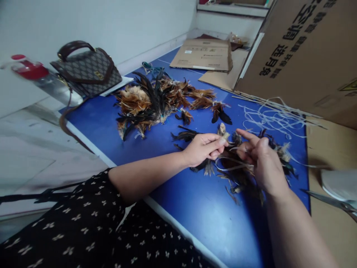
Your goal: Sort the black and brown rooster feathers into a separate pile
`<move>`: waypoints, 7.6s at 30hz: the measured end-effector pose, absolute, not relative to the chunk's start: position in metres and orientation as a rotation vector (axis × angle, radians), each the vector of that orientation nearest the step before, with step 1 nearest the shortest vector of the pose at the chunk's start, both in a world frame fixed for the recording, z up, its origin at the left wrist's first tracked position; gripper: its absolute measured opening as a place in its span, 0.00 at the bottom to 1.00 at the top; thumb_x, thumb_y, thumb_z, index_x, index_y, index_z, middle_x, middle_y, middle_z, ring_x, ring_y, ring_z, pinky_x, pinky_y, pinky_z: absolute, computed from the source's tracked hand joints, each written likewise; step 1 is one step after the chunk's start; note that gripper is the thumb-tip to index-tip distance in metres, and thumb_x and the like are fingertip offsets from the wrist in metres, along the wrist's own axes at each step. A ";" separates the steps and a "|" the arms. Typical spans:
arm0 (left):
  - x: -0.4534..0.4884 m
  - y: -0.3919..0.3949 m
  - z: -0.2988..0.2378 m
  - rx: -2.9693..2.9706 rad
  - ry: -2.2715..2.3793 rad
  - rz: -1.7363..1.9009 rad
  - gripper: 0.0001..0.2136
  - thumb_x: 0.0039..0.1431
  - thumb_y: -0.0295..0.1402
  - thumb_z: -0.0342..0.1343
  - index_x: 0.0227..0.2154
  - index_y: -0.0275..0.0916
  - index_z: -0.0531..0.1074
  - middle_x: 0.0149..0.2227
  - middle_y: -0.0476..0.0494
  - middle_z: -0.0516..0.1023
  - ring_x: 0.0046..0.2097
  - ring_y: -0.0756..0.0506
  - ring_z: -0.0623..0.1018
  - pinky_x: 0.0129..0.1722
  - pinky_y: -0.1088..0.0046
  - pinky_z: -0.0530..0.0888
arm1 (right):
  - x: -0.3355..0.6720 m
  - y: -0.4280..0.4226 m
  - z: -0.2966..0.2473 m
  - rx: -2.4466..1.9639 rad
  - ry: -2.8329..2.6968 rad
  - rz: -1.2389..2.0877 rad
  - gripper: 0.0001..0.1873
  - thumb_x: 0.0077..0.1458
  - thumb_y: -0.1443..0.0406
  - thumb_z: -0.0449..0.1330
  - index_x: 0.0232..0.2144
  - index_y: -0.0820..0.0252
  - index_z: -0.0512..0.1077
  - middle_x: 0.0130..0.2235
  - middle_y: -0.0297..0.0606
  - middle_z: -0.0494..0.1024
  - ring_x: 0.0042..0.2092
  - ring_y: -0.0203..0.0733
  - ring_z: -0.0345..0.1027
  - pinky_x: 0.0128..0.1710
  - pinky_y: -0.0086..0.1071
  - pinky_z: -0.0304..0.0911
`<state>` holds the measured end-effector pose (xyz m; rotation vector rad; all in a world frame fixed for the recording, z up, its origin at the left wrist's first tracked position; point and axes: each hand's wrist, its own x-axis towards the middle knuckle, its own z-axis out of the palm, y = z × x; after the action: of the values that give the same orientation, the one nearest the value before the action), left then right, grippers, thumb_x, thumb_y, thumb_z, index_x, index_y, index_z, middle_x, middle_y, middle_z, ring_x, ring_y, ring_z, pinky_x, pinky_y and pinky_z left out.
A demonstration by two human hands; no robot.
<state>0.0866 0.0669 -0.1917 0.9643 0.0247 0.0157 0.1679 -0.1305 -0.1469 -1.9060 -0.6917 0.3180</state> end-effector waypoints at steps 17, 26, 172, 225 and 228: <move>0.073 0.062 -0.187 1.635 -0.096 0.261 0.11 0.74 0.40 0.58 0.37 0.39 0.74 0.32 0.50 0.76 0.35 0.51 0.73 0.41 0.75 0.71 | 0.154 -0.124 -0.153 -1.879 -0.823 0.394 0.54 0.74 0.29 0.49 0.82 0.60 0.60 0.35 0.37 0.76 0.36 0.47 0.71 0.35 0.36 0.68; 0.089 0.068 -0.205 1.510 -0.050 0.219 0.18 0.71 0.48 0.62 0.39 0.36 0.79 0.30 0.51 0.74 0.30 0.53 0.70 0.34 0.75 0.68 | 0.166 -0.148 -0.117 -2.141 -1.243 -0.060 0.22 0.73 0.46 0.65 0.36 0.55 0.82 0.34 0.37 0.81 0.32 0.41 0.71 0.33 0.34 0.63; 0.086 0.064 -0.210 1.192 0.031 -0.362 0.09 0.74 0.30 0.62 0.35 0.34 0.73 0.26 0.51 0.74 0.25 0.53 0.76 0.24 0.79 0.69 | 0.187 -0.140 -0.146 -1.994 -1.523 -0.259 0.10 0.71 0.60 0.65 0.37 0.56 0.82 0.39 0.41 0.82 0.42 0.48 0.75 0.49 0.44 0.66; 0.079 0.064 -0.213 1.602 -0.142 0.407 0.06 0.69 0.34 0.67 0.43 0.42 0.89 0.45 0.42 0.78 0.40 0.52 0.80 0.39 0.76 0.78 | 0.189 -0.140 -0.166 -1.863 -1.166 0.080 0.17 0.66 0.48 0.75 0.39 0.53 0.88 0.44 0.43 0.85 0.46 0.48 0.79 0.52 0.42 0.74; 0.081 0.061 -0.220 1.532 -0.139 0.449 0.10 0.70 0.38 0.67 0.45 0.39 0.87 0.45 0.44 0.76 0.33 0.55 0.79 0.32 0.77 0.78 | 0.182 -0.133 -0.170 -1.836 -1.208 -0.140 0.09 0.68 0.56 0.73 0.40 0.53 0.87 0.44 0.43 0.83 0.44 0.48 0.79 0.47 0.43 0.74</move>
<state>0.0806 0.0606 -0.2198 1.5324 -0.1390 0.4491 0.1824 -0.1330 -0.1701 -1.8364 -1.2076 -0.1395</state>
